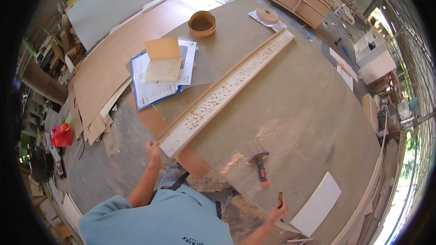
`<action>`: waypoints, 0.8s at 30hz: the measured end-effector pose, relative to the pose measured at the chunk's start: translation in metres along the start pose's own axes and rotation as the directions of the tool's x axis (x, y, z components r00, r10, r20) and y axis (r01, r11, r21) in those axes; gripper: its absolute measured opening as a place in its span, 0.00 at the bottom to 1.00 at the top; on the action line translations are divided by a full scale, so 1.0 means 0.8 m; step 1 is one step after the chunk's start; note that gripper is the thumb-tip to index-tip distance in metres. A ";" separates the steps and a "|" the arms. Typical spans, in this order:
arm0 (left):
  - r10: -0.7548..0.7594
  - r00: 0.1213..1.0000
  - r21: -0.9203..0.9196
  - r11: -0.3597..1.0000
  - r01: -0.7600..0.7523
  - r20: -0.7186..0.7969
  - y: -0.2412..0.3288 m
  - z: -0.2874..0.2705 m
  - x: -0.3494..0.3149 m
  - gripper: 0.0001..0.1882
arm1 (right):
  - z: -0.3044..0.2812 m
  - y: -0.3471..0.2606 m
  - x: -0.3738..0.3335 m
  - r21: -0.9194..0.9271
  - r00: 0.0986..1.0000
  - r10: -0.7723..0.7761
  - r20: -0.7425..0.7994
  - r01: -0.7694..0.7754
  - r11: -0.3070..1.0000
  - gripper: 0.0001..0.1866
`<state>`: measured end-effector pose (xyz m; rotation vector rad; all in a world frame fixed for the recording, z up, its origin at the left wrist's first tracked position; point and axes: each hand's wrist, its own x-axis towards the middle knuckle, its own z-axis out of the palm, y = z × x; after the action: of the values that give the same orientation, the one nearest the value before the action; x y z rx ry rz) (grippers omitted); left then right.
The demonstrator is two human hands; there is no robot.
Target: The person measures, hammers, and organizes various wooden pieces for furniture manufacturing.
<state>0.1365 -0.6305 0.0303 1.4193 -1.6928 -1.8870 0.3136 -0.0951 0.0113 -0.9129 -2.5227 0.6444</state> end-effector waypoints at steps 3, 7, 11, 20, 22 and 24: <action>-0.336 0.875 -0.004 0.933 0.360 0.349 0.011 -0.039 0.031 0.25 | 0.017 -0.136 -0.053 0.124 0.924 0.331 0.194 -0.358 0.926 0.10; -0.349 0.771 0.004 0.912 0.410 0.533 0.035 -0.046 0.046 0.31 | 0.049 -0.192 -0.109 0.106 0.974 0.193 0.115 -0.206 0.973 0.12; -0.379 0.730 0.097 0.912 0.399 0.569 0.051 -0.053 0.054 0.30 | 0.050 -0.250 -0.140 0.134 0.953 0.250 0.170 -0.274 0.952 0.11; -0.271 0.609 0.578 0.718 -0.388 0.745 0.116 -0.066 0.059 0.16 | 0.045 -0.338 -0.141 0.114 0.987 -0.032 0.160 0.014 0.993 0.08; -0.136 0.629 0.524 0.699 -0.487 0.766 0.154 -0.048 0.008 0.15 | 0.039 -0.358 -0.125 0.108 0.972 -0.159 0.173 0.142 0.984 0.07; 0.116 0.463 0.293 0.634 -0.715 0.878 0.157 -0.010 -0.044 0.15 | 0.039 -0.366 -0.104 0.110 0.948 -0.250 0.198 0.232 0.966 0.07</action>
<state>0.1084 -0.6484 0.1570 -0.0664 -2.9859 -1.7437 0.2126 -0.3602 0.1260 -0.5165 -2.7100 0.7992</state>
